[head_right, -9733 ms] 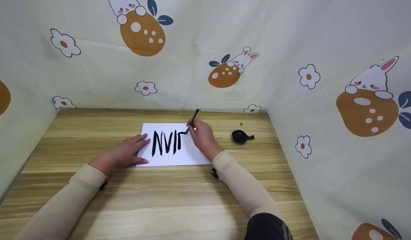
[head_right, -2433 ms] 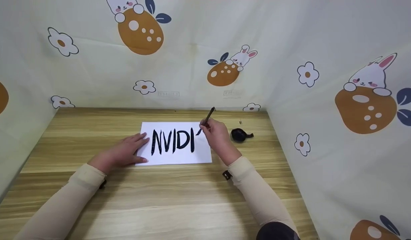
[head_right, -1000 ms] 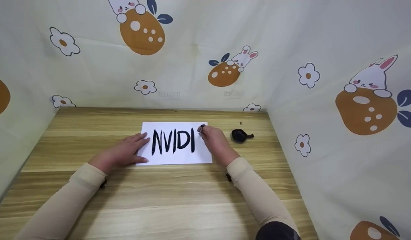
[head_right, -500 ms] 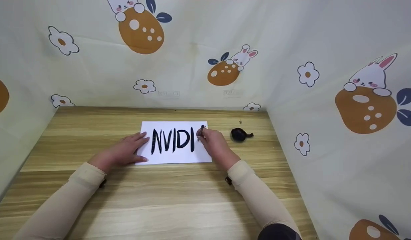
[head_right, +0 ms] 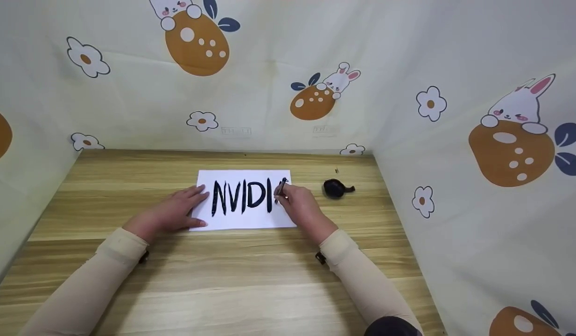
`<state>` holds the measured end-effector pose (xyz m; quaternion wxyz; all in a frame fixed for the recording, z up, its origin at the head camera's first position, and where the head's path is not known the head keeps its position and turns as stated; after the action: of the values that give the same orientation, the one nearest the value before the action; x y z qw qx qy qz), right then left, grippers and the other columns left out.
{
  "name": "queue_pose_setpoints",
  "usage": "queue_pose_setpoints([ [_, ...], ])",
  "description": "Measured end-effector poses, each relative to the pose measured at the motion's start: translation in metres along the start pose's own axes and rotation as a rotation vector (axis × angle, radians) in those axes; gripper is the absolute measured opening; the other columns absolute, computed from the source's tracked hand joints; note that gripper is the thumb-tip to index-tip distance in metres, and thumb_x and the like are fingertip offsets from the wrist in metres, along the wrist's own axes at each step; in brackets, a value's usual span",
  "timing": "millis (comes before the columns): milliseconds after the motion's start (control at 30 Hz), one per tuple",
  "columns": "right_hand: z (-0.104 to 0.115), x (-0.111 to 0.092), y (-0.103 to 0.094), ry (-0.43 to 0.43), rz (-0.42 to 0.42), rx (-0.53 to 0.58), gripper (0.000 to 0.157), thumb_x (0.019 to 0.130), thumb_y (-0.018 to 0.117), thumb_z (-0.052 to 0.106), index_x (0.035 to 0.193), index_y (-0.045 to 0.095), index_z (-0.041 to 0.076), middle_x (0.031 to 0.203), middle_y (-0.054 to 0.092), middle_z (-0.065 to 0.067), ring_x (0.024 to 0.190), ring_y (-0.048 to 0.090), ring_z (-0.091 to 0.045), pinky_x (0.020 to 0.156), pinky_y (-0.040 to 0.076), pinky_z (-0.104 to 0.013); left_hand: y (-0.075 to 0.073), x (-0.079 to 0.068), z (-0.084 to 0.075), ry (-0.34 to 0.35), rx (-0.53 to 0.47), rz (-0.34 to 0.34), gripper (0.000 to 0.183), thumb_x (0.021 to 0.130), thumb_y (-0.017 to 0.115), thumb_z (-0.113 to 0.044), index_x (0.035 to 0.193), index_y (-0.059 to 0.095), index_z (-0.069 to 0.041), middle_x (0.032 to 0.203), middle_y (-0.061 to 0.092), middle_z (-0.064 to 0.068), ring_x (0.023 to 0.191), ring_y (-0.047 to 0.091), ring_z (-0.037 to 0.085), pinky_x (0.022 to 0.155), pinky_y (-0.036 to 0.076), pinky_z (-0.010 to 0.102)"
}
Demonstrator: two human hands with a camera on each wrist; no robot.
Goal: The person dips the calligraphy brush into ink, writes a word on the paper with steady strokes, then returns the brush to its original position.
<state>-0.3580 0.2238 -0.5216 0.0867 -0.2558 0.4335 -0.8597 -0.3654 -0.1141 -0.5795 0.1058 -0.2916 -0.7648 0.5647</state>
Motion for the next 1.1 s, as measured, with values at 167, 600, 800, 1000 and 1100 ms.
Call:
queue_pose_setpoints([
  [167,0.003,-0.001,-0.001,0.012,0.007,-0.007,0.007,0.103,0.079,0.013,0.105,0.082,0.007,0.101,0.084,-0.004,0.098,0.081,-0.026,0.087,0.065,-0.046,-0.001,0.001,-0.001,-0.001,0.007,0.003,0.095,0.103,0.074,-0.056,0.171,0.036,-0.001,0.180,0.023,0.025,0.166,0.020,0.049,0.132,0.021,0.068],
  [600,0.011,-0.003,-0.012,-0.026,-0.021,0.052,0.010,0.103,0.080,0.012,0.106,0.081,0.003,0.101,0.084,-0.009,0.096,0.081,-0.026,0.085,0.067,-0.042,-0.003,-0.001,-0.003,0.000,0.014,0.003,0.094,0.104,0.073,-0.055,0.171,0.036,-0.001,0.180,0.025,0.025,0.166,0.022,0.048,0.132,0.021,0.068],
  [800,0.008,0.005,-0.030,0.008,-0.104,0.047,0.009,0.103,0.080,0.013,0.105,0.081,0.004,0.098,0.083,-0.008,0.089,0.080,-0.023,0.080,0.067,-0.042,-0.004,-0.001,-0.003,-0.007,0.000,0.005,0.094,0.104,0.074,-0.054,0.172,0.036,-0.002,0.180,0.024,0.024,0.166,0.021,0.048,0.132,0.020,0.068],
  [1000,-0.008,0.014,-0.032,0.116,-0.156,0.019,0.008,0.102,0.082,0.014,0.107,0.080,0.008,0.099,0.083,-0.006,0.086,0.077,-0.022,0.078,0.065,-0.043,-0.003,-0.002,-0.002,-0.013,-0.007,0.009,0.094,0.104,0.073,-0.055,0.172,0.034,-0.003,0.181,0.021,0.023,0.167,0.018,0.047,0.133,0.017,0.067],
  [1100,-0.017,0.017,-0.027,0.143,-0.171,0.021,0.010,0.102,0.082,0.014,0.108,0.078,0.007,0.100,0.083,-0.009,0.086,0.077,-0.025,0.077,0.064,-0.044,-0.002,-0.002,-0.001,-0.018,-0.009,0.009,0.095,0.104,0.072,-0.057,0.173,0.033,-0.004,0.182,0.020,0.021,0.167,0.017,0.046,0.134,0.016,0.066],
])
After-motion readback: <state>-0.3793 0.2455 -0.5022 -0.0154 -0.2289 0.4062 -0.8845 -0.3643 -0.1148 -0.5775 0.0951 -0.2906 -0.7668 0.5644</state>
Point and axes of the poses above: each hand's wrist, its own x-axis towards the middle knuckle, its own y-axis out of the palm, z = x × y, the point moved 6 cm from there along x, towards the middle knuckle
